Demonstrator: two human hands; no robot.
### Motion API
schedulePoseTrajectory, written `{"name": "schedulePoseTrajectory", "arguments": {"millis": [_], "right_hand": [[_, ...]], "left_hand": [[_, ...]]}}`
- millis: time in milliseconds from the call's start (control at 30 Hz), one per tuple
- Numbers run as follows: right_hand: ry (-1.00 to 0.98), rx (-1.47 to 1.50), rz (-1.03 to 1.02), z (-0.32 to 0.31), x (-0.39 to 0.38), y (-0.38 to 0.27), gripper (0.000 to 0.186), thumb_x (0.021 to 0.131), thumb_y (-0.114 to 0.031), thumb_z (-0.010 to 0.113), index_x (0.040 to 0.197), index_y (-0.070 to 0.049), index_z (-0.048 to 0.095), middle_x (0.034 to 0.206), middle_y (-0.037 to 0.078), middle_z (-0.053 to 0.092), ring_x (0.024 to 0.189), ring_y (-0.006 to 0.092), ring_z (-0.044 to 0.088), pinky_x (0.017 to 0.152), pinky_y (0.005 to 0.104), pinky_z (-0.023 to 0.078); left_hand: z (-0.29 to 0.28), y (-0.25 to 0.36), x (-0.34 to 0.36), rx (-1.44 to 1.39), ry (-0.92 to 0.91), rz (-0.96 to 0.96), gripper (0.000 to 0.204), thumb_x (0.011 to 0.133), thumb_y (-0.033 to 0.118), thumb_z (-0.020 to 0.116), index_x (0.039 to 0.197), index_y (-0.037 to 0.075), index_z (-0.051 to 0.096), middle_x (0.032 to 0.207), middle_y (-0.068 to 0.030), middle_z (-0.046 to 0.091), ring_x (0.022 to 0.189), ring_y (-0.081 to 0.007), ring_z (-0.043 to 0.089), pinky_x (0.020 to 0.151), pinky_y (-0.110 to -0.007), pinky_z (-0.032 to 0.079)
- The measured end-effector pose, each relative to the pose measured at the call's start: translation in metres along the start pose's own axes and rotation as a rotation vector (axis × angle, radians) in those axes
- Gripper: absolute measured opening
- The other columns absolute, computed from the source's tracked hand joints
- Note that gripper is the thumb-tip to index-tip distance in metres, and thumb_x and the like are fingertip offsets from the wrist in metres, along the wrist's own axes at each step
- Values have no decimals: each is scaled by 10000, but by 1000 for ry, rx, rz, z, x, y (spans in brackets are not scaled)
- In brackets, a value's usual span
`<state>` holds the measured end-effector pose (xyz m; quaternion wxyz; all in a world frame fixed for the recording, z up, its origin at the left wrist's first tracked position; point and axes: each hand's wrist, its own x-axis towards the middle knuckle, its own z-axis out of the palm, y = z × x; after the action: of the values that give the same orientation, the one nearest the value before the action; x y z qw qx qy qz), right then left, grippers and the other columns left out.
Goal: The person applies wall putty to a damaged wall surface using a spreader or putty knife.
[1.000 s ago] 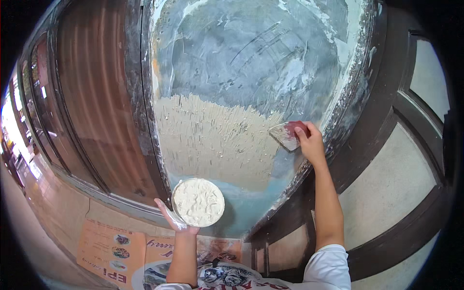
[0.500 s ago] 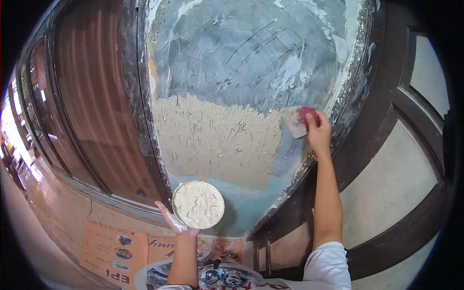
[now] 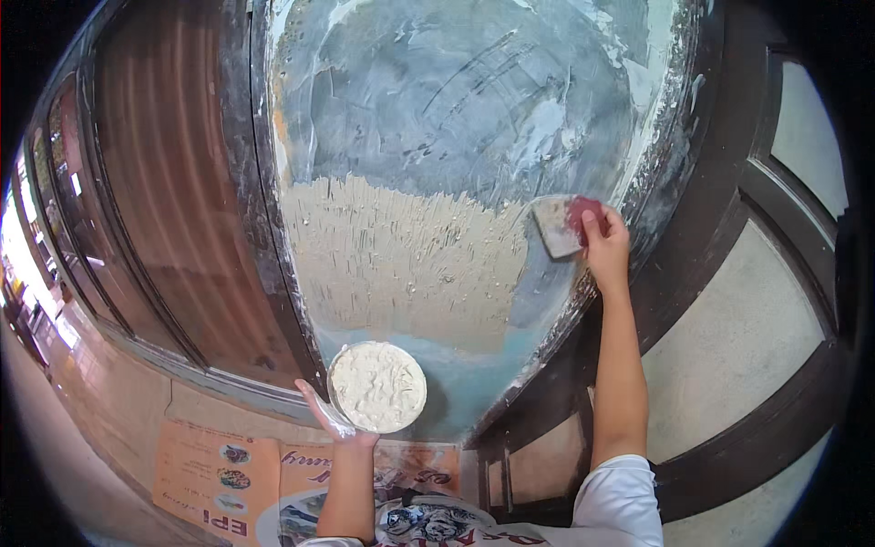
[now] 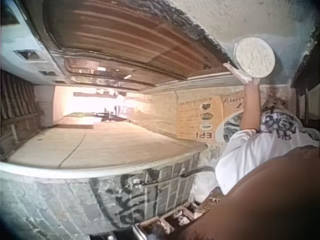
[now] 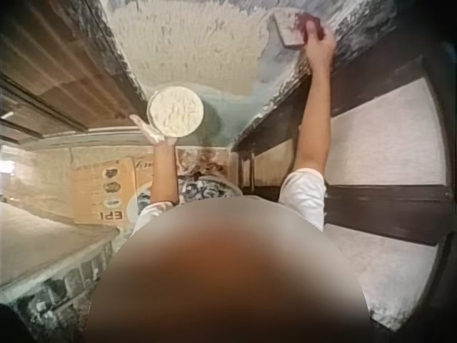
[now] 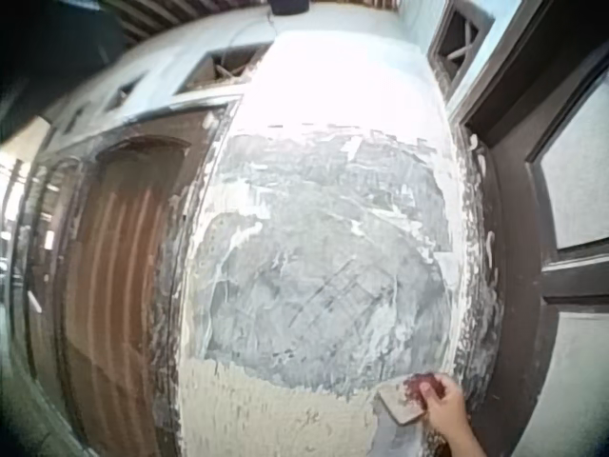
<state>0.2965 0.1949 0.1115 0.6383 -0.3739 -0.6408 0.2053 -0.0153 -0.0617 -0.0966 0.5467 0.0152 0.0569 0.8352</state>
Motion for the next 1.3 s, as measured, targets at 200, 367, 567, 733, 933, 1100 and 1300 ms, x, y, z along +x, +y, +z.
{"name": "schedulePoseTrajectory", "arguments": {"millis": [200, 367, 567, 733, 933, 1100, 1300], "right_hand": [[-124, -192, -187, 14, -7, 5, 256, 967, -186, 707, 1112, 22, 671, 942, 70, 715, 855, 133, 642, 791, 298, 513], [2, -30, -104, -1, 11, 12, 289, 990, -216, 694, 1118, 42, 666, 951, 84, 713, 871, 130, 637, 798, 291, 513], [-211, -220, -116, 9, -2, 16, 267, 972, -194, 709, 1110, 32, 674, 968, 80, 717, 883, 144, 645, 817, 300, 514], [-57, 21, -24, 0, 5, 0, 239, 1007, -207, 674, 1114, 7, 671, 903, 45, 709, 826, 111, 644, 761, 279, 517], [-266, 198, 205, 0, -34, 9, 294, 1010, -186, 671, 1222, 14, 644, 1039, 47, 718, 839, 87, 650, 711, 248, 525], [-601, 218, 349, 29, -80, 2, 291, 1014, -149, 655, 1254, 14, 627, 988, 27, 722, 787, 75, 651, 699, 224, 529], [-919, 194, 472, 39, -99, -2, 278, 1018, -141, 651, 1232, 35, 639, 1008, 42, 731, 823, 69, 654, 722, 246, 536]], "left_hand": [[-4, 1, -2, 7, -90, -12, 1024, 826, 864, 505, 1439, 44, 521, 1499, -195, 506, 1328, -418, 523, 1096, -602, 442], [-1, 5, -8, 5, -44, -1, 1035, 826, 874, 487, 1448, 46, 519, 1501, -181, 510, 1337, -407, 519, 1094, -597, 445], [-8, 5, -4, -9, -53, 1, 1025, 826, 872, 491, 1437, 50, 531, 1503, -182, 507, 1338, -405, 518, 1096, -600, 442], [4, 4, -10, -2, -37, -8, 1023, 832, 877, 466, 1448, 62, 517, 1504, -181, 503, 1344, -399, 512, 1105, -591, 433], [0, 0, -4, -28, -47, -51, 1032, 830, 882, 461, 1461, 67, 506, 1506, -186, 499, 1345, -408, 507, 1109, -597, 425], [26, -12, -4, -34, -99, -91, 1038, 832, 879, 463, 1469, 61, 504, 1516, -196, 491, 1338, -423, 512, 1100, -614, 427], [62, -23, -6, -82, -225, -197, 1045, 849, 875, 437, 1512, 68, 459, 1543, -198, 463, 1372, -417, 486, 1125, -605, 405]]}}
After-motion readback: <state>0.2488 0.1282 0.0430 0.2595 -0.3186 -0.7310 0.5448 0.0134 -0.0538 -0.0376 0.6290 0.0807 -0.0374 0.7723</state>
